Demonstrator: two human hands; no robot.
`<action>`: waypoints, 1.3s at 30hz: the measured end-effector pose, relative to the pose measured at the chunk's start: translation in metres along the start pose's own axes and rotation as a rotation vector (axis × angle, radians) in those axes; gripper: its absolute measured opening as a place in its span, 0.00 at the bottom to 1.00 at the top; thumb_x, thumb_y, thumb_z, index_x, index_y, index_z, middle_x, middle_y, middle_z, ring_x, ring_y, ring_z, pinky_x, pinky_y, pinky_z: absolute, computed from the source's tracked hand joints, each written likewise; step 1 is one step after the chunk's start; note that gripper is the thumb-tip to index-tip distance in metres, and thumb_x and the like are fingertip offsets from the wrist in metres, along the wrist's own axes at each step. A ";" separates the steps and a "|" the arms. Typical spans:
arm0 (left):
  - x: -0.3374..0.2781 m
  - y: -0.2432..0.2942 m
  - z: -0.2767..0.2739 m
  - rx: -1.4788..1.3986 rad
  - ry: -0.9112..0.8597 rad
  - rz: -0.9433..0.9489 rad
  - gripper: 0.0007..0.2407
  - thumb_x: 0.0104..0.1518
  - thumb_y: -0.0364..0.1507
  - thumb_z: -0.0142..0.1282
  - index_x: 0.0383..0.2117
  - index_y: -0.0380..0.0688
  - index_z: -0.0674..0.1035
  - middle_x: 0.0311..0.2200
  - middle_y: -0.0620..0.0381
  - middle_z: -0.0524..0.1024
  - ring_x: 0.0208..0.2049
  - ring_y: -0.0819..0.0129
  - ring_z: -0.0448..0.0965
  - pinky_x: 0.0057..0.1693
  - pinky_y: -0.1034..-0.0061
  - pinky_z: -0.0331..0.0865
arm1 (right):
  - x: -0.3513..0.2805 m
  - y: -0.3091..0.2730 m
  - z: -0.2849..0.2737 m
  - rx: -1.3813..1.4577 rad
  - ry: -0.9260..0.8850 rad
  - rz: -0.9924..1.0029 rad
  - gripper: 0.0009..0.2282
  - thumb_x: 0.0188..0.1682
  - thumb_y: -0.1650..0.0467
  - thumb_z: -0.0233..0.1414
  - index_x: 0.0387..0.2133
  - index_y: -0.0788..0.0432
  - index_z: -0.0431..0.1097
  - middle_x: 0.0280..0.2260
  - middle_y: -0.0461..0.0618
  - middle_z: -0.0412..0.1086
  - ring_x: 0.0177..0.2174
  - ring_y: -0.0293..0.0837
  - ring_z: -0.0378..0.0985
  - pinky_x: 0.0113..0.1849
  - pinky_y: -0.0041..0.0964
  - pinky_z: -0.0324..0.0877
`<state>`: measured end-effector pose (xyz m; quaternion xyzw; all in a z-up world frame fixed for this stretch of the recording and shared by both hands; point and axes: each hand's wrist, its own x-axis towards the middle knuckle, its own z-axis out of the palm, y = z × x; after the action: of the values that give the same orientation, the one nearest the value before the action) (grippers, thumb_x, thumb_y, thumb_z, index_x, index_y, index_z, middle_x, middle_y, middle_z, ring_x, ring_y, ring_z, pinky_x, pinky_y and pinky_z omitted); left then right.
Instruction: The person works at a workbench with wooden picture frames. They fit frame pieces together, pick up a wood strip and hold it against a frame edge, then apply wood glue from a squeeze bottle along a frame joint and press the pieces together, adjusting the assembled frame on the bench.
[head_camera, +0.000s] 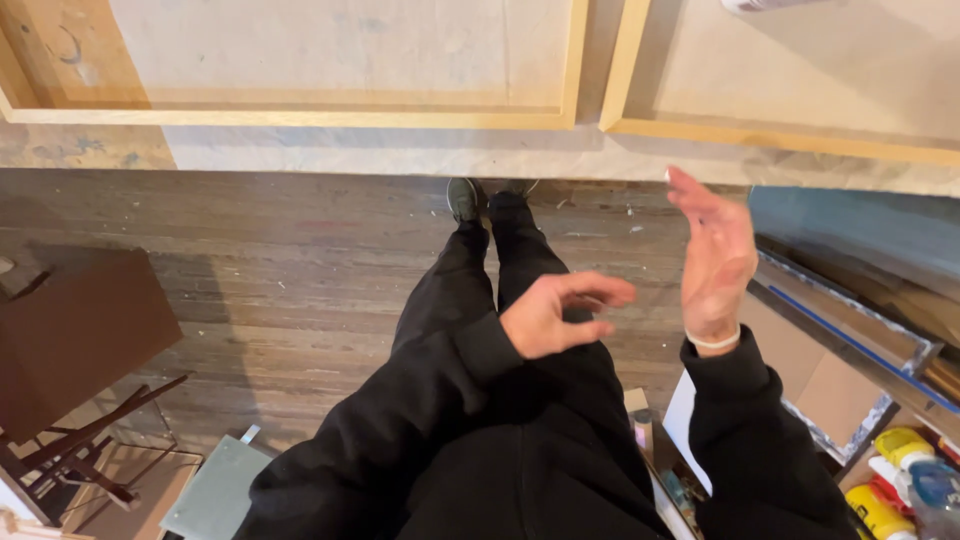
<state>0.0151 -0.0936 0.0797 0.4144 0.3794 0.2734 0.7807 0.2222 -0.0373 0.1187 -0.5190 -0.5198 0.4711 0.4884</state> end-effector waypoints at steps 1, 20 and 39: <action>0.000 0.009 0.006 -0.402 -0.006 -0.064 0.21 0.56 0.18 0.70 0.58 0.38 0.81 0.51 0.48 0.84 0.54 0.64 0.85 0.60 0.69 0.80 | 0.000 0.002 -0.001 0.130 0.040 0.033 0.38 0.59 0.39 0.33 0.54 0.64 0.62 0.63 0.72 0.65 0.65 0.57 0.67 0.66 0.48 0.63; 0.017 0.047 -0.049 0.001 0.369 0.000 0.29 0.74 0.37 0.52 0.05 0.49 0.72 0.06 0.63 0.67 0.12 0.81 0.60 0.27 0.87 0.62 | -0.014 -0.001 0.003 0.198 0.094 0.019 0.40 0.58 0.40 0.37 0.52 0.69 0.63 0.60 0.78 0.67 0.64 0.61 0.69 0.64 0.49 0.64; 0.223 0.062 -0.187 1.036 0.258 -0.186 0.30 0.48 0.57 0.67 0.48 0.51 0.80 0.43 0.48 0.85 0.48 0.46 0.87 0.56 0.55 0.79 | -0.039 -0.012 -0.009 0.272 0.189 0.015 0.42 0.55 0.39 0.37 0.54 0.71 0.63 0.58 0.77 0.69 0.65 0.69 0.69 0.64 0.54 0.64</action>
<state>-0.0194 0.1847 -0.0175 0.6729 0.5924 0.0291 0.4420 0.2295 -0.0769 0.1310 -0.4939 -0.3990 0.4900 0.5973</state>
